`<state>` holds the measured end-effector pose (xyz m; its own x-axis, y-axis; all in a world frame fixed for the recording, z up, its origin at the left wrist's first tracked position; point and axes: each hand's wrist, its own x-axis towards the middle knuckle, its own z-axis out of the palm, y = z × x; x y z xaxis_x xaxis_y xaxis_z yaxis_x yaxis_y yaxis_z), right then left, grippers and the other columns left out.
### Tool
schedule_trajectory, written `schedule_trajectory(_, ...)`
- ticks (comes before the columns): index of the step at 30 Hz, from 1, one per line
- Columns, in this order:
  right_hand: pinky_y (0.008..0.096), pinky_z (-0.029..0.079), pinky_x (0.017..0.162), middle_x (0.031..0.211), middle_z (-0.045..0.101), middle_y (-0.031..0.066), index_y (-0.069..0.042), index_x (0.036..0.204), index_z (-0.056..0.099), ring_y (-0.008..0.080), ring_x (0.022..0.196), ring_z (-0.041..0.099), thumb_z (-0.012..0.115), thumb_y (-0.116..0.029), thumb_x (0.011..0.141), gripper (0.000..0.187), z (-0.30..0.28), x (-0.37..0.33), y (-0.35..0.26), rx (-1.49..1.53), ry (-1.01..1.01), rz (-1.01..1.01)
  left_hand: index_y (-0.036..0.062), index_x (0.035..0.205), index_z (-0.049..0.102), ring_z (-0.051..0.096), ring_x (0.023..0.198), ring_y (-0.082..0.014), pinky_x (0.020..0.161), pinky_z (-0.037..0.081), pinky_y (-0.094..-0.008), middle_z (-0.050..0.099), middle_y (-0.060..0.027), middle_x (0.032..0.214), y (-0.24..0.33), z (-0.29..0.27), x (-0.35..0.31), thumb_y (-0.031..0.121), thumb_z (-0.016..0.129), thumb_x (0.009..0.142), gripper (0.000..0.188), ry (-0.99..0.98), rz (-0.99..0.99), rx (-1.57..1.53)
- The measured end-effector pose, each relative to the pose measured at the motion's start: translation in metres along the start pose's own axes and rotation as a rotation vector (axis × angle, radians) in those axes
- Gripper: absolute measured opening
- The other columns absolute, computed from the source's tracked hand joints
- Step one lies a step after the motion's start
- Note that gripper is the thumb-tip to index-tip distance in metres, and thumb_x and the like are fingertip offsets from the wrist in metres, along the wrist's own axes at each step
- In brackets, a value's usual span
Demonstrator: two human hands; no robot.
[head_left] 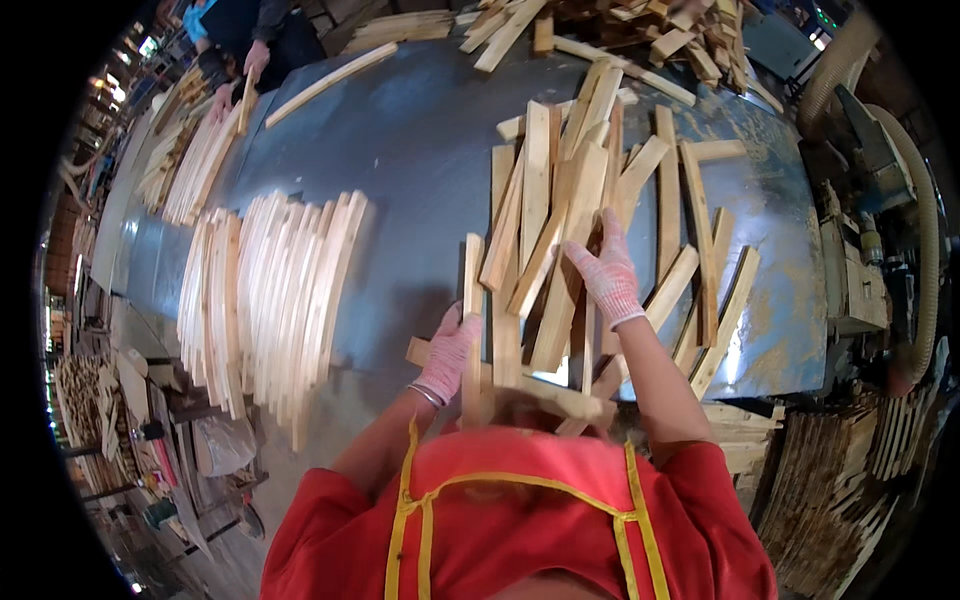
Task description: The person picks up wooden planks from a scattered pile on a metal table and arranges them into a neat stack. The person repeatedly selects planks, aligns them, and places them onto the growing stack, clearing the table surface.
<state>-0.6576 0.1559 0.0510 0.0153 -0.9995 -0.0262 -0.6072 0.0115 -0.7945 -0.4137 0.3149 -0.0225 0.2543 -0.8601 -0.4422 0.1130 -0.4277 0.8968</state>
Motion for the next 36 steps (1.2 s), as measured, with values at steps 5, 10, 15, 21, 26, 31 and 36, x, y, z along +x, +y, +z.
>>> schedule_trajectory(5,0.0471,0.036,0.125,0.157,0.051,0.0234,-0.005,0.159,0.045,0.041,0.15,0.044,0.08,-0.038,0.086,0.087,0.027,-0.091,0.005,-0.282,-0.2,-0.118,0.0081,0.158,0.046,0.07,0.119,-0.0322,0.107,0.052,-0.0403,0.072,-0.0213,0.13,-0.028,-0.039,-0.012,0.024,0.073,0.092,0.074,0.089,0.069,0.573)
schedule_trajectory(10,0.0537,0.027,0.128,0.161,0.047,0.0175,-0.013,0.16,0.046,0.0399,0.154,0.037,0.078,-0.043,0.084,0.087,0.049,-0.124,0.008,-0.628,-0.297,-0.165,0.0052,0.156,0.049,0.068,0.119,-0.0378,0.106,0.053,-0.0415,0.068,-0.0248,0.133,-0.048,-0.095,0.021,0.018,0.071,0.09,0.071,0.165,0.134,0.247)
schedule_trajectory(15,0.0513,0.039,0.121,0.147,0.058,0.0186,-0.007,0.146,0.057,0.0409,0.142,0.05,0.077,-0.031,0.08,0.073,0.046,-0.119,-0.003,-0.526,-0.19,-0.333,0.0062,0.152,0.053,0.061,0.128,-0.0421,0.109,0.051,-0.0509,0.061,-0.0211,0.14,-0.005,-0.169,0.012,0.019,0.07,0.085,0.07,0.413,0.363,1.087)
schedule_trajectory(21,0.05,0.033,0.127,0.153,0.054,0.0161,-0.01,0.148,0.059,0.0369,0.149,0.044,0.079,-0.042,0.082,0.076,0.12,-0.165,0.003,-0.4,-0.683,-0.949,0.016,0.158,0.044,0.054,0.139,-0.0362,0.113,0.045,-0.0519,0.049,-0.0125,0.156,0.007,-0.236,0.025,0.022,0.076,0.086,0.079,0.504,0.387,1.737)
schedule_trajectory(26,0.0552,0.026,0.129,0.158,0.051,0.0092,-0.018,0.151,0.058,0.0387,0.154,0.036,0.077,-0.052,0.08,0.081,0.11,-0.135,0.003,-0.458,-0.736,-0.891,0.016,0.156,0.045,0.051,0.14,-0.0359,0.108,0.047,-0.0523,0.05,-0.0127,0.156,0.005,-0.247,0.027,0.018,0.078,0.084,0.079,0.512,0.266,1.572)
schedule_trajectory(31,0.0596,0.032,0.125,0.154,0.054,0.0036,-0.015,0.132,0.068,0.0412,0.151,0.04,0.076,-0.042,0.085,0.054,0.084,-0.089,0.031,-0.654,-0.48,-0.781,0.0142,0.157,0.046,0.052,0.138,-0.0379,0.11,0.045,-0.0541,0.047,-0.0137,0.16,0.023,-0.212,0.022,0.024,0.075,0.09,0.074,0.539,0.3,1.649)
schedule_trajectory(36,0.0524,0.033,0.125,0.155,0.056,0.0005,-0.019,0.13,0.071,0.0372,0.152,0.04,0.077,-0.041,0.085,0.051,0.043,-0.038,0.027,-0.552,-0.681,-0.594,0.01,0.152,0.051,0.052,0.139,-0.04,0.111,0.044,-0.0563,0.055,-0.0176,0.151,0.008,-0.115,-0.013,0.04,0.073,0.092,0.07,0.092,0.542,1.439)
